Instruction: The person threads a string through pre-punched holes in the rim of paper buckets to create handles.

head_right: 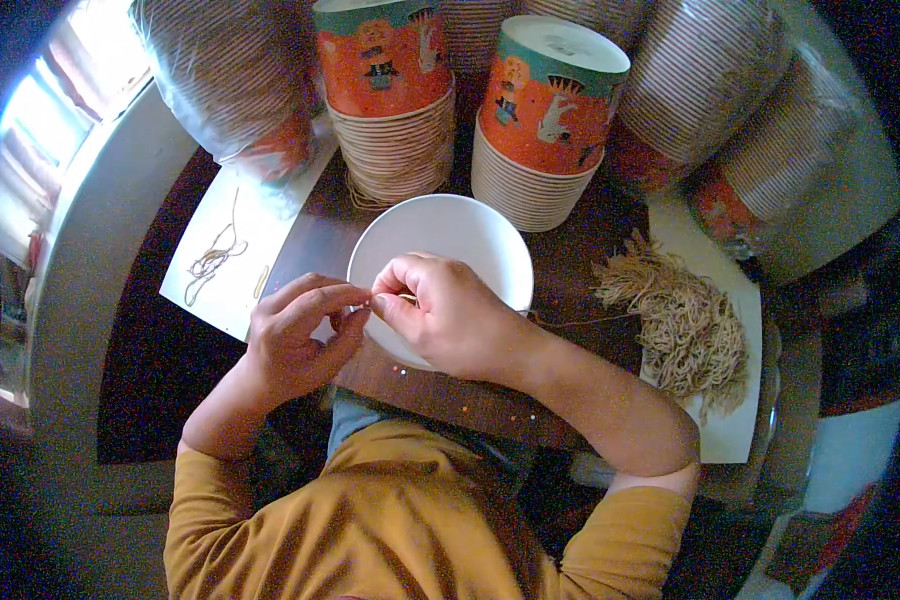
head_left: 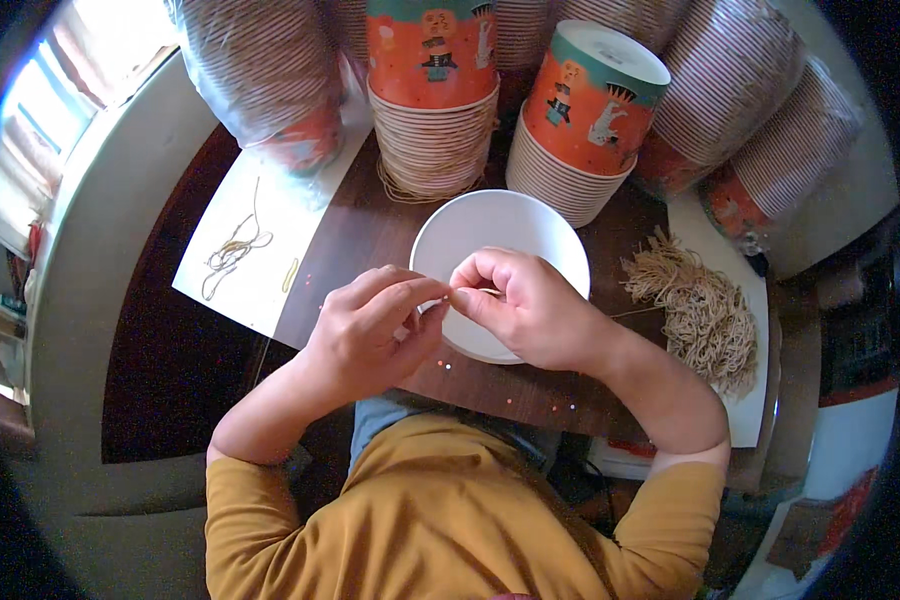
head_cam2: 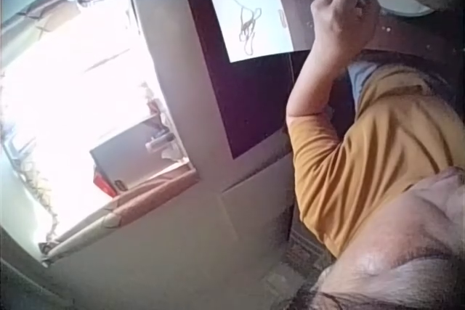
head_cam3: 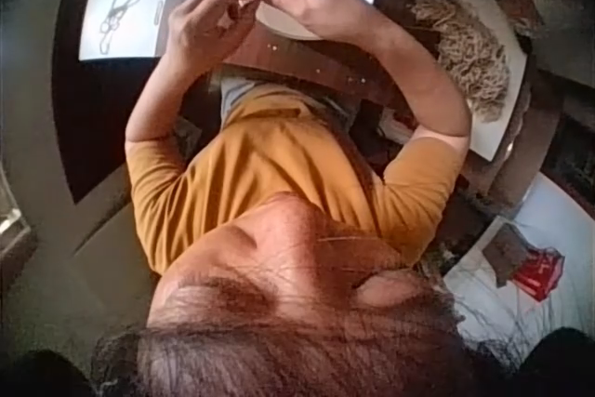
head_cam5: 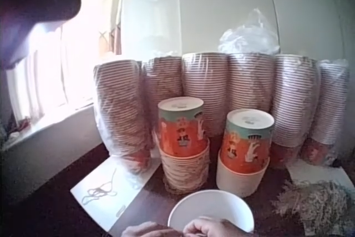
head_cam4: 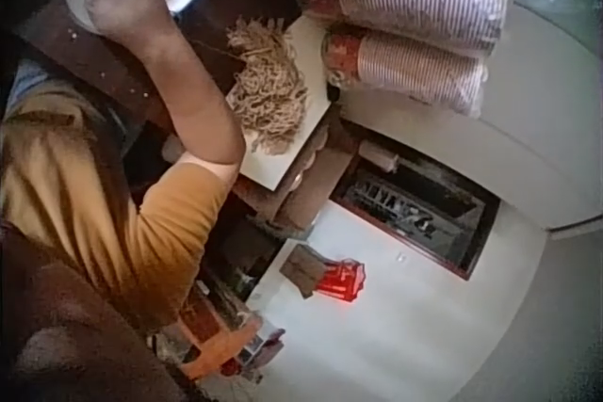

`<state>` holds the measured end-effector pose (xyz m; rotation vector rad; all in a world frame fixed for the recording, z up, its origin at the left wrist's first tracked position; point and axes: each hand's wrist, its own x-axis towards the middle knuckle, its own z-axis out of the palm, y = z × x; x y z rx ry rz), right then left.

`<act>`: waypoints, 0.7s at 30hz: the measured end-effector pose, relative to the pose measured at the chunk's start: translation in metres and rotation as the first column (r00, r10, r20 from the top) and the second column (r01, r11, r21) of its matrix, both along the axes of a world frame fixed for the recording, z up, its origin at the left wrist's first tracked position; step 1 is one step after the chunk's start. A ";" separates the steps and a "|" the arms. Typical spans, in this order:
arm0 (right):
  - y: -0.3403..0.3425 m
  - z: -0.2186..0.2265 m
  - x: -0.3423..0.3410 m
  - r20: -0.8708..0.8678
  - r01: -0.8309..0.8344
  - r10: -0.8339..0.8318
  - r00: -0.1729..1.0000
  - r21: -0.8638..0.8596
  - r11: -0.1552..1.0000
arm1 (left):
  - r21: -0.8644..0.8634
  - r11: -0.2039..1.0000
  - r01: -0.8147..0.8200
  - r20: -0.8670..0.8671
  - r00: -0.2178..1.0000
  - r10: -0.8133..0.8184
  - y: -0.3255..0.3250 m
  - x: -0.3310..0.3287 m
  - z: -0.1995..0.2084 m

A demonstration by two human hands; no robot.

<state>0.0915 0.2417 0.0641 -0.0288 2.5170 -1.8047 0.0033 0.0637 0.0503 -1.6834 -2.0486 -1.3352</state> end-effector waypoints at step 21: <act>-0.005 -0.006 0.006 -0.544 0.159 -0.022 0.839 0.205 0.966 | 0.011 0.999 -0.048 0.148 0.988 0.046 -0.002 0.005 0.002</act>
